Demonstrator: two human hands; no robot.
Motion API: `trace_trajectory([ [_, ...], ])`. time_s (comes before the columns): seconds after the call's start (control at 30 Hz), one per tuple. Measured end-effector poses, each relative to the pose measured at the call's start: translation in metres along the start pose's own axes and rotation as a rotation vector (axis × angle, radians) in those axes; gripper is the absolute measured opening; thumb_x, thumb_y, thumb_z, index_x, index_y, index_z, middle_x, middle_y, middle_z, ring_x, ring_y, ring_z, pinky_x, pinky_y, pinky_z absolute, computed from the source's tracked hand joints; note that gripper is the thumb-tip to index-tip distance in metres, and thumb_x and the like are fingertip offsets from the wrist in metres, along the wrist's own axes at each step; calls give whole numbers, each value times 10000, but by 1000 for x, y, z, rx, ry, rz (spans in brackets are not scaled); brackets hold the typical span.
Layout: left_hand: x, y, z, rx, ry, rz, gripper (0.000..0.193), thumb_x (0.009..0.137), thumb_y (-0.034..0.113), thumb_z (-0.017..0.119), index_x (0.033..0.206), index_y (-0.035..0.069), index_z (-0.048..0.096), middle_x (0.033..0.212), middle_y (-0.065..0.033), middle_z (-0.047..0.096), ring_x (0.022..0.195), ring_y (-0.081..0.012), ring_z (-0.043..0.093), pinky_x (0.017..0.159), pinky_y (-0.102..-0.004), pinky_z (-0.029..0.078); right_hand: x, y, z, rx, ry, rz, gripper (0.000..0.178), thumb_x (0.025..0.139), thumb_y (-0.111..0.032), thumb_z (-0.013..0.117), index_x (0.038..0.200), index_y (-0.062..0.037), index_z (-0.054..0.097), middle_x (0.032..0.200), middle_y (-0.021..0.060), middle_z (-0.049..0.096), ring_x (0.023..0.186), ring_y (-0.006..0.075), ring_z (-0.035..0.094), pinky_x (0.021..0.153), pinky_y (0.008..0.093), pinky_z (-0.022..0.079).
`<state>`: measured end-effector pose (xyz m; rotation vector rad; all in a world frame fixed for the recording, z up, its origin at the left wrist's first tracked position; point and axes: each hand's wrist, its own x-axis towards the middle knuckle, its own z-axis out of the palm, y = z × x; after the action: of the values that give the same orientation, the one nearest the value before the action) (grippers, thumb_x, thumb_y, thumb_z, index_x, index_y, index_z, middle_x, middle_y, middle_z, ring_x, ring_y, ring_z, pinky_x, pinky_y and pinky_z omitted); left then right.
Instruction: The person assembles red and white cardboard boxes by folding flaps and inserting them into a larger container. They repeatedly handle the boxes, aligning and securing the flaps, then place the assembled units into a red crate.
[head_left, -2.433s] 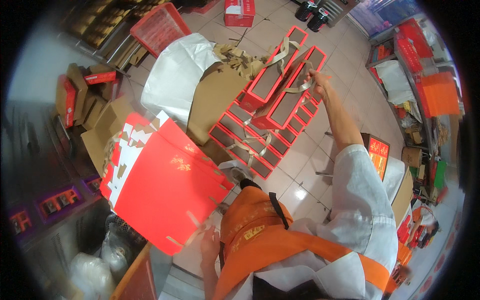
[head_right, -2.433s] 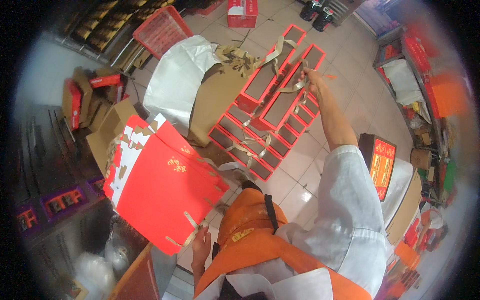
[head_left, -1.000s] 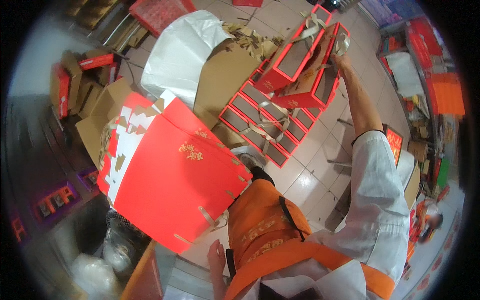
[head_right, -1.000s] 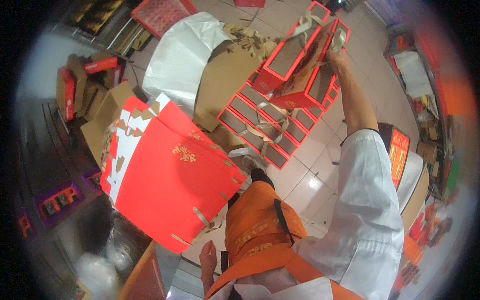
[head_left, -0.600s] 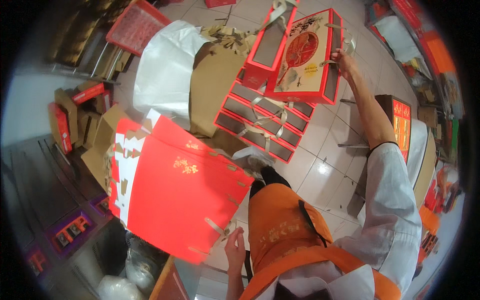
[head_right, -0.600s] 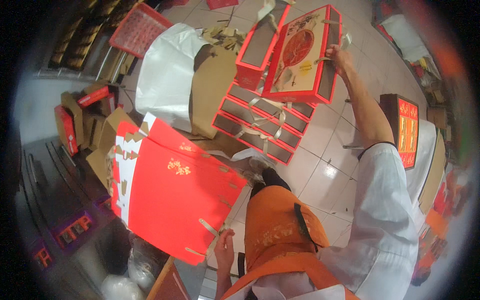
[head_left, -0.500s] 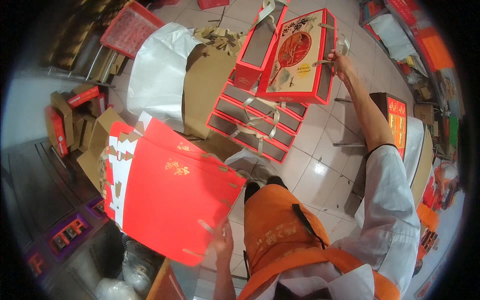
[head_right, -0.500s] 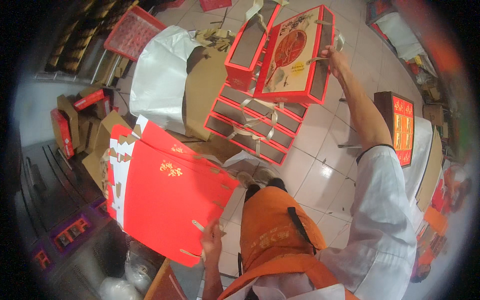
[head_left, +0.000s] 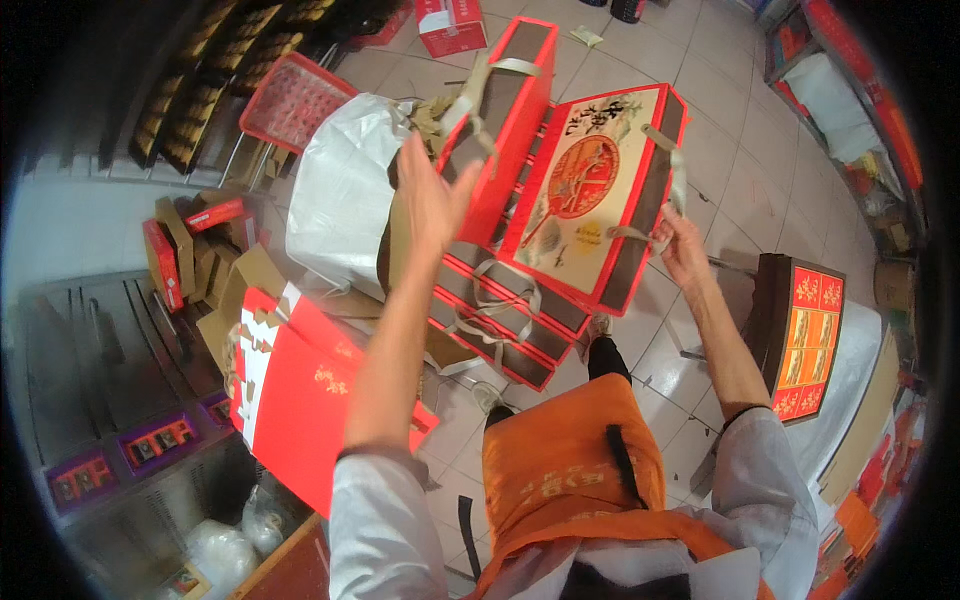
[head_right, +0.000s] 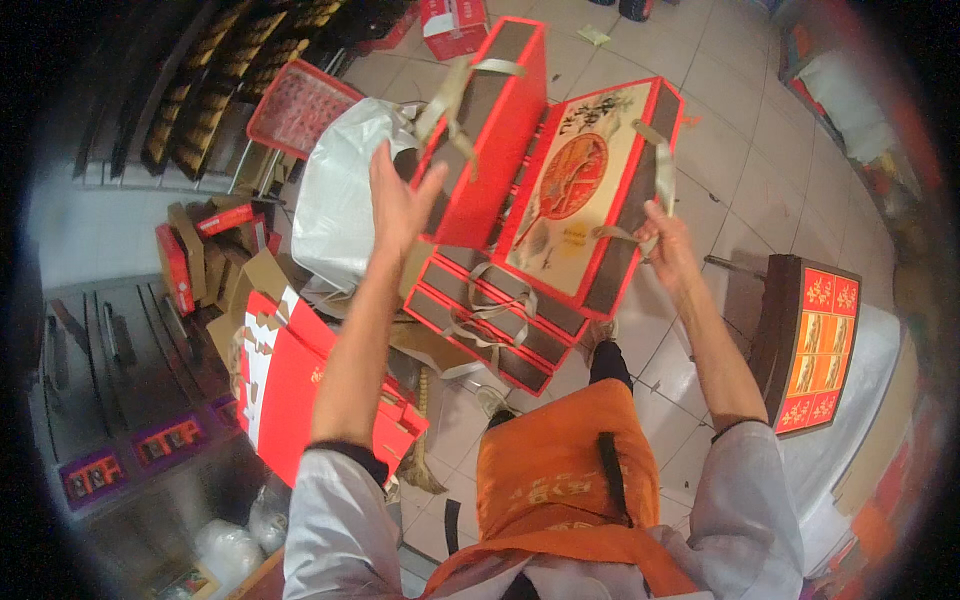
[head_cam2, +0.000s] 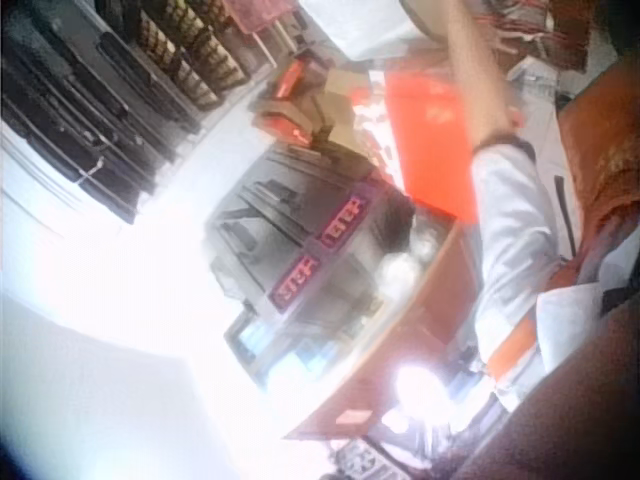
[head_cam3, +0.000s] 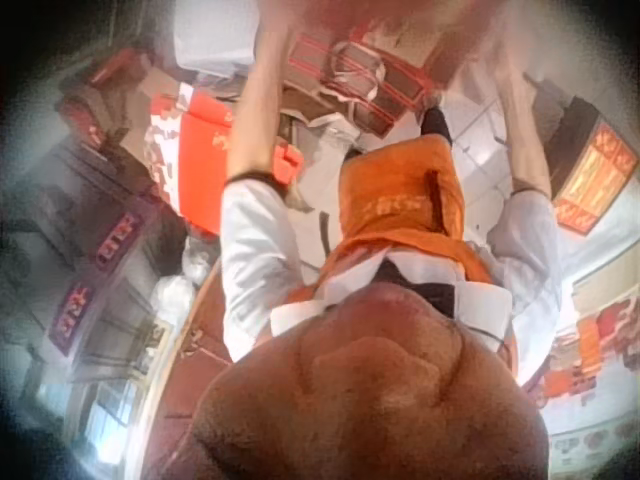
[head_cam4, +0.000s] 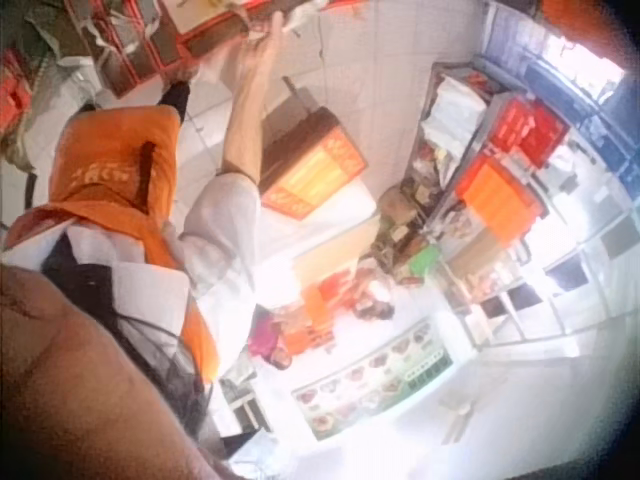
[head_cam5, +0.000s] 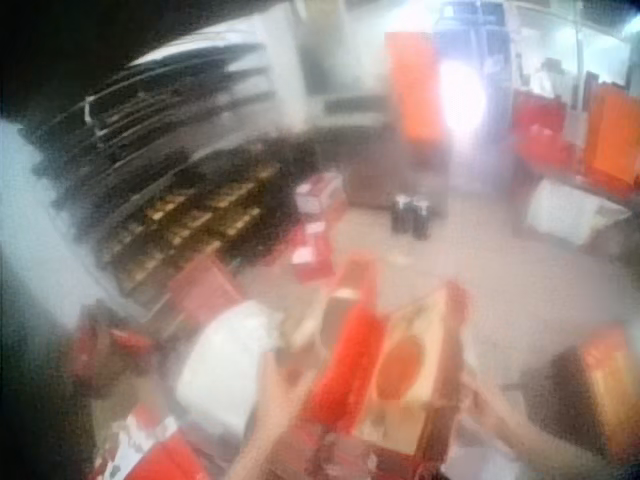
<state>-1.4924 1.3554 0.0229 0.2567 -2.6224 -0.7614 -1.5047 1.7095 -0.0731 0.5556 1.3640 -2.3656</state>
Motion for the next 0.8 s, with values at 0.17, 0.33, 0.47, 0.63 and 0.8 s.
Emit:
trace_trajectory([
  [0.17, 99, 8, 84, 264, -288, -354, 568, 697, 305, 709, 1150, 18, 522, 1025, -192, 628, 992, -370, 580, 879, -456, 432, -8, -55, 39, -24, -194, -4, 201, 934, -265, 537, 823, -110, 473, 564, -57, 333, 518, 83, 357, 582, 272, 390],
  [0.33, 108, 4, 93, 162, -261, -454, 230, 714, 178, 614, 892, 39, 654, 837, -160, 674, 797, -311, 655, 710, -410, 491, -56, -166, 54, 115, -406, -38, 285, 980, -342, 407, 839, -98, 452, 547, -65, 273, 489, 71, 301, 550, 279, 355],
  [0.47, 85, 24, 51, -314, -355, -594, 193, 714, 70, 559, 875, -7, 635, 636, -58, 603, 567, -140, 549, 534, -287, 416, -72, -218, 54, 33, -318, -9, 286, 982, -341, 394, 848, -93, 441, 552, -65, 268, 482, 75, 287, 545, 268, 347],
  [0.63, 38, 82, -43, -598, -132, -631, 246, 756, 34, 532, 986, -23, 599, 672, -43, 592, 583, -110, 529, 560, -253, 414, -71, -223, 65, -243, -324, 85, 295, 968, -329, 432, 786, -97, 424, 572, -54, 283, 496, 86, 301, 538, 262, 336],
  [0.8, -20, 123, -174, -662, 150, -576, 194, 782, 43, 507, 949, -29, 574, 684, -38, 557, 593, -107, 509, 556, -242, 397, -33, -205, 98, -270, -347, 41, 326, 958, -313, 457, 708, -115, 387, 596, -45, 308, 524, 96, 326, 536, 269, 334],
])
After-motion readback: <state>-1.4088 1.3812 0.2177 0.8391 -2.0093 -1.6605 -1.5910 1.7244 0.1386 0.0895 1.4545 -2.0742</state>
